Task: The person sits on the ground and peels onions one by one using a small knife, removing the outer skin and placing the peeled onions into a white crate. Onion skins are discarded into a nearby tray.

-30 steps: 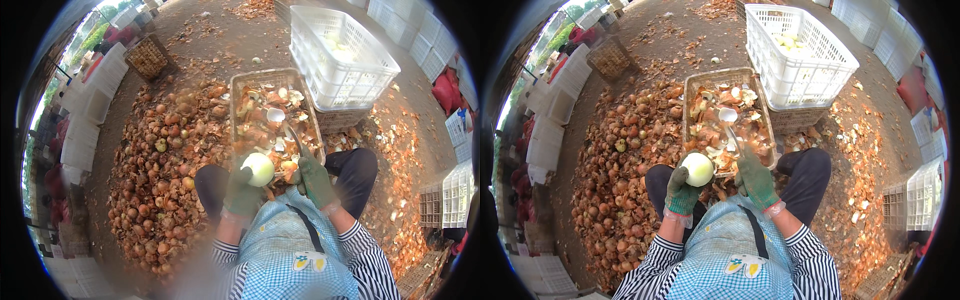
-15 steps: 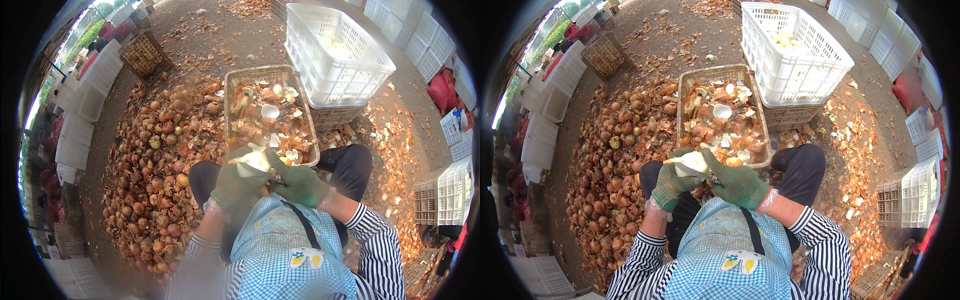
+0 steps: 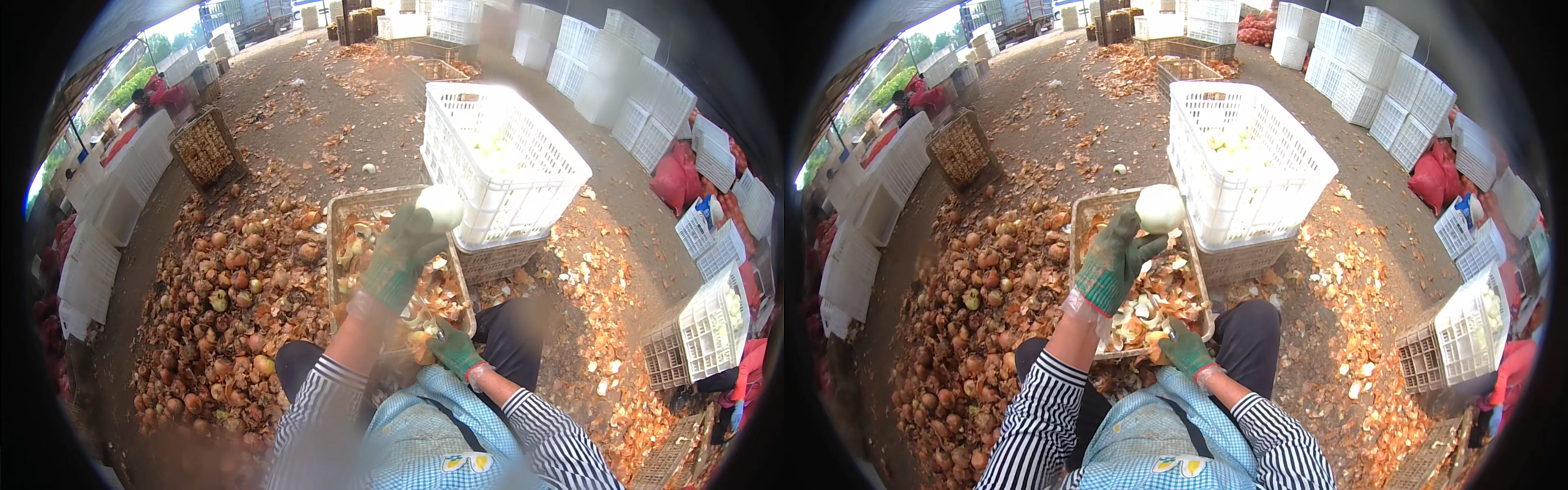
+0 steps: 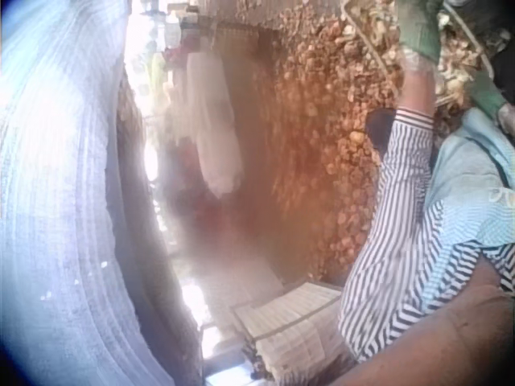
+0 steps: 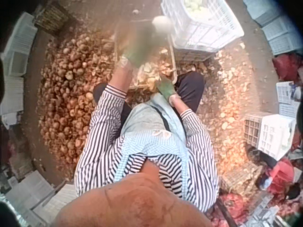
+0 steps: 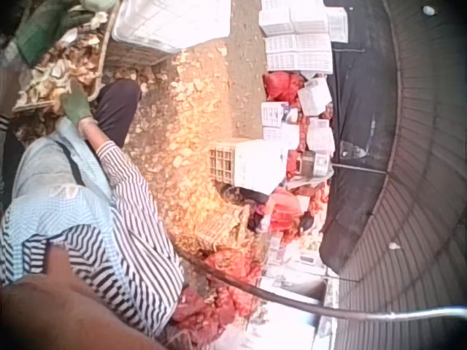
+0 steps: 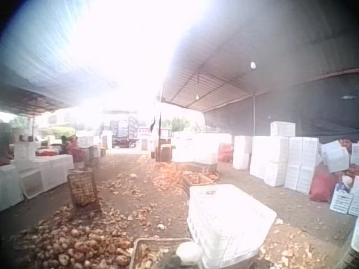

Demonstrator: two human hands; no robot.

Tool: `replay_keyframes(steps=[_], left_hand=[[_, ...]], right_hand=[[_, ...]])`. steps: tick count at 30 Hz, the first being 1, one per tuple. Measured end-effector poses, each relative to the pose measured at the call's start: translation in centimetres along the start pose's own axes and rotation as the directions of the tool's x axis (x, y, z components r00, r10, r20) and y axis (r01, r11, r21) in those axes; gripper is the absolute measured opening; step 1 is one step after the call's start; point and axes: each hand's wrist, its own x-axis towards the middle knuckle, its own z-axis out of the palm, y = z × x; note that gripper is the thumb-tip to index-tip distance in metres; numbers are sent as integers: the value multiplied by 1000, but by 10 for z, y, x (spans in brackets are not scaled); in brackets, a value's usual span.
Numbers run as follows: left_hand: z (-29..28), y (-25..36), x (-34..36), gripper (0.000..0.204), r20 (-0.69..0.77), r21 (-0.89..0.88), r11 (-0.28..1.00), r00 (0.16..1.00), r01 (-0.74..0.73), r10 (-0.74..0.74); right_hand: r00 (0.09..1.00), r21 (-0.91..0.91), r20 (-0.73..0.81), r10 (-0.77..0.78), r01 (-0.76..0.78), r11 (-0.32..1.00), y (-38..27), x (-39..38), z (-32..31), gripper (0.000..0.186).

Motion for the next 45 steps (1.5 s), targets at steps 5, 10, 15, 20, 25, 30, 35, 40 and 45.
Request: replay_keyframes(steps=[5,10,15,20,25,30,35,40,45], left_hand=[[-64,5,68,65,-352,370,922,901,-113,252],[-347,-19,-87,21,-817,437,881,491,183,303],[-468,-128,-244,28,-980,166,92,154,982,127],[-474,-159,-238,35,-972,169,302,108,938,209],[-548,-150,-167,53,-985,155,294,127,943,113],[-597,-159,-129,84,-994,-24,212,1,977,-113],[-612,-158,-127,73,-991,25,126,41,992,-124],[-600,-158,-153,57,-999,39,595,49,803,-1],[-571,-148,-181,57,-942,-273,960,221,-67,-252]], right_hand=[[993,122,-106,48,-35,992,12,-4,0,66],[972,452,-44,232,-188,872,11,-28,31,20],[975,409,44,218,-216,887,8,-13,65,24],[955,366,98,279,-295,882,-7,23,91,29],[957,279,35,289,-287,917,2,28,98,30],[980,93,-41,194,-190,978,-24,34,105,31],[933,148,-30,359,-351,925,-9,33,103,31],[959,190,-64,277,-260,947,-1,33,107,30],[904,256,-32,426,-404,878,-52,36,115,29]])
